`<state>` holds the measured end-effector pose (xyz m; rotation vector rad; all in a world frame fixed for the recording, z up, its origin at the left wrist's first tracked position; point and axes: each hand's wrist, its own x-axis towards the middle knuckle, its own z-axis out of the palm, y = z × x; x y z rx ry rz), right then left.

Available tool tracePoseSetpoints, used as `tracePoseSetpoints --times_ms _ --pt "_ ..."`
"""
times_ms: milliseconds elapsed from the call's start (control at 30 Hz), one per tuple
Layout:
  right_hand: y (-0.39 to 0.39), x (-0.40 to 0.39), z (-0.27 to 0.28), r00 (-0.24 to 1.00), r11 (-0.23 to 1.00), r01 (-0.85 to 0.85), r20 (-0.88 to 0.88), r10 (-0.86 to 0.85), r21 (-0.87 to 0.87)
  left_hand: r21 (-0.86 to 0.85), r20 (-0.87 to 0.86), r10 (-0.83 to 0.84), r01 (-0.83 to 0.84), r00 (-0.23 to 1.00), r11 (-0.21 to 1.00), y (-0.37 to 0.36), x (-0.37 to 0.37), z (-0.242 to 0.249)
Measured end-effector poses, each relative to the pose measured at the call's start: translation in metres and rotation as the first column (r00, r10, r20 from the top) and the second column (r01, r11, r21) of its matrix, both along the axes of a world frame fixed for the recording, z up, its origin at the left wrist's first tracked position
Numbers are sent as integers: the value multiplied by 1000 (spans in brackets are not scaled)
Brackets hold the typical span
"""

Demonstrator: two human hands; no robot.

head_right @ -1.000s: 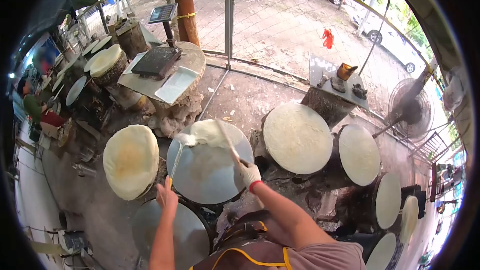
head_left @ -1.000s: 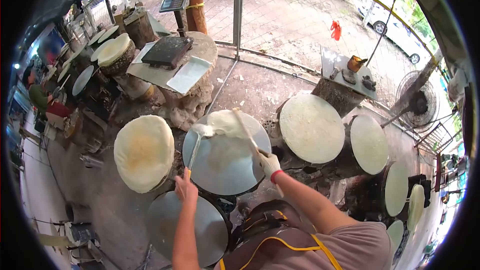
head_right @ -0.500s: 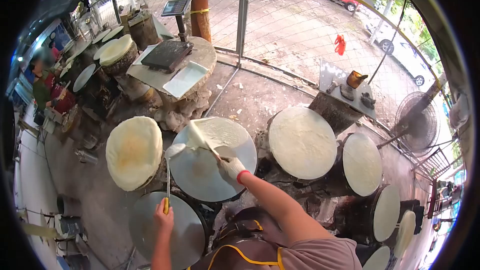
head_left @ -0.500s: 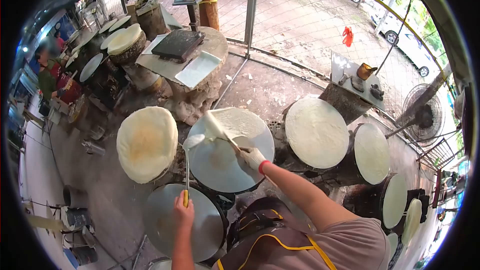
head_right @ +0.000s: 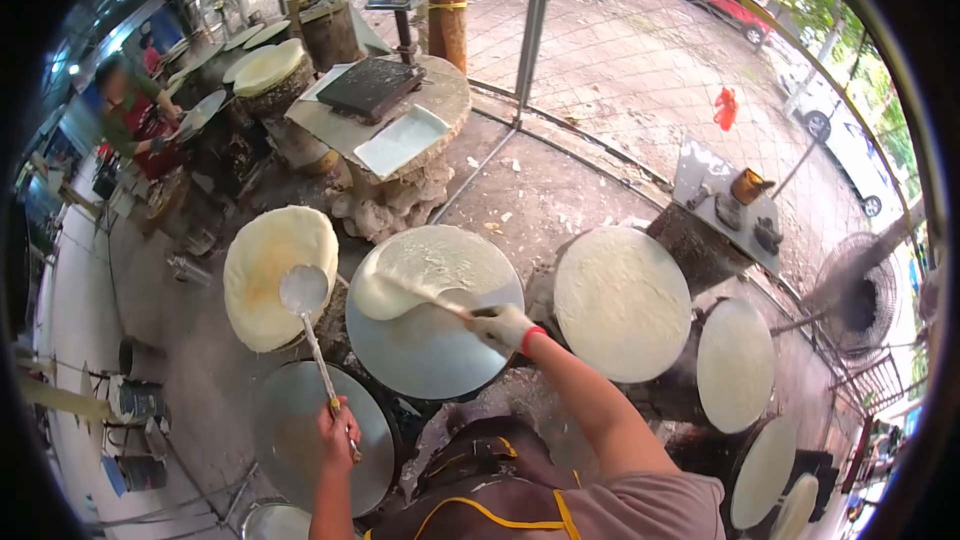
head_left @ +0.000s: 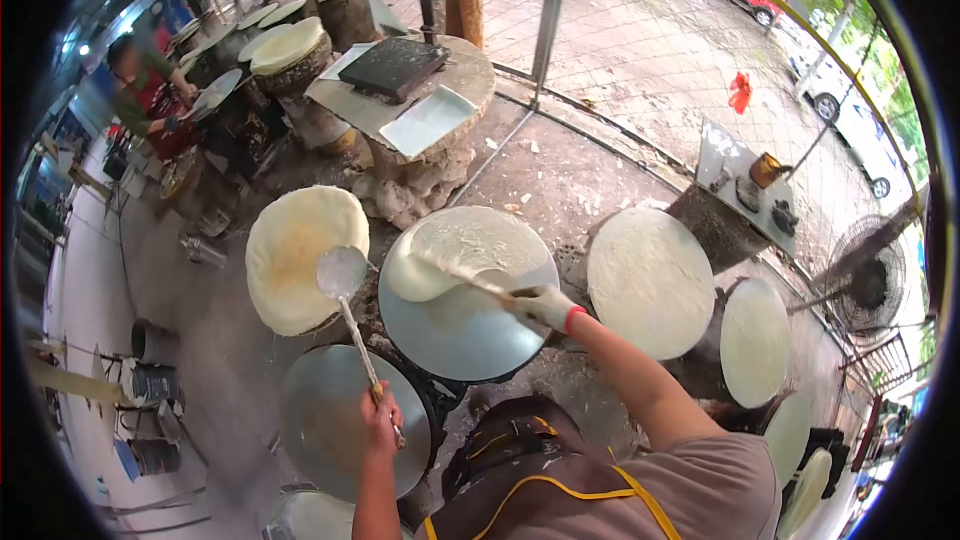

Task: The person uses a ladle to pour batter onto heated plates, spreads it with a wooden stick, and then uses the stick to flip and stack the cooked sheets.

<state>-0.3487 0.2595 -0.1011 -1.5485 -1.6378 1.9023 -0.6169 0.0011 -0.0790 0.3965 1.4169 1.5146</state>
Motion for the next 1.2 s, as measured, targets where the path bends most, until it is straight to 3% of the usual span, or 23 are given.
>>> tracePoseSetpoints --times_ms 33,67,100,167,200,233,333,400,467,567,667,700,733,800,867,900,967,1033,1067,1133,1167,1200 --pt "12 -2 -19 959 962 275 -70 -274 1 -18 -34 8 -9 999 1000 -6 3 -1" --pt "17 -3 -40 837 845 533 -131 -532 -26 -45 -68 9 -12 998 999 -12 6 -2" --pt "11 -23 -20 810 831 555 -210 -548 -28 -66 -52 38 -41 998 997 -14 9 -3" --pt "15 -46 -22 983 992 104 -143 -114 -74 -104 -20 90 -91 996 990 -11 15 -9" --pt "14 -48 -24 986 984 -136 -115 122 -117 -121 -27 102 -104 994 987 -15 21 -12" --pt "18 -44 -19 974 948 -200 -159 164 -246 -133 -35 111 -115 993 984 -17 24 -16" --pt "29 -16 -11 977 980 -197 -77 197 11 -146 -67 151 -159 986 976 -24 32 -20" --pt "35 -18 6 943 954 249 -181 -278 -168 -160 -70 194 -202 979 966 -32 43 -21" --pt "52 -29 -7 995 994 -70 -80 63 -79 -166 -65 225 -233 972 958 -32 51 -22" --pt "52 -4 -43 871 767 -487 -301 389 -417 -217 -83 293 -305 952 927 -30 74 -12" --pt "69 30 -11 865 804 -502 -203 460 -319 -280 -147 306 -337 941 899 -36 85 -14" --pt "86 30 -32 855 835 -509 -229 465 -209 -275 -161 312 -346 936 897 -39 89 -14" --pt "93 4 -26 924 882 -382 -103 368 -277 -270 -172 316 -353 933 896 -40 93 -15" --pt "96 -34 -15 961 951 -226 -208 182 -212 -291 -212 285 -339 935 895 -40 103 -14" --pt "90 -40 -20 871 820 -490 -187 454 -295 -353 -271 215 -305 938 885 -43 112 -8" --pt "84 -37 -24 799 725 -598 -183 572 -342 -394 -389 131 -294 912 871 -55 117 -23" --pt "88 16 -52 790 563 -598 -299 535 -571 -464 -589 -42 -295 807 836 -84 129 -71" --pt "100 72 -34 772 532 -600 -258 580 -598 -476 -697 -156 -289 700 830 -86 155 -60" --pt "104 70 -17 797 630 -556 -131 590 -542 -488 -739 -218 -283 638 825 -85 172 -51" --pt "117 67 12 831 798 -460 126 542 -390 -464 -770 -248 -249 588 850 -86 195 -38" --pt "120 62 -11 961 903 -264 -11 277 -339 -489 -765 -283 -235 579 840 -89 204 -37" --pt "121 52 -37 987 946 -42 -160 -10 -320 -514 -760 -318 -223 567 829 -90 210 -37"
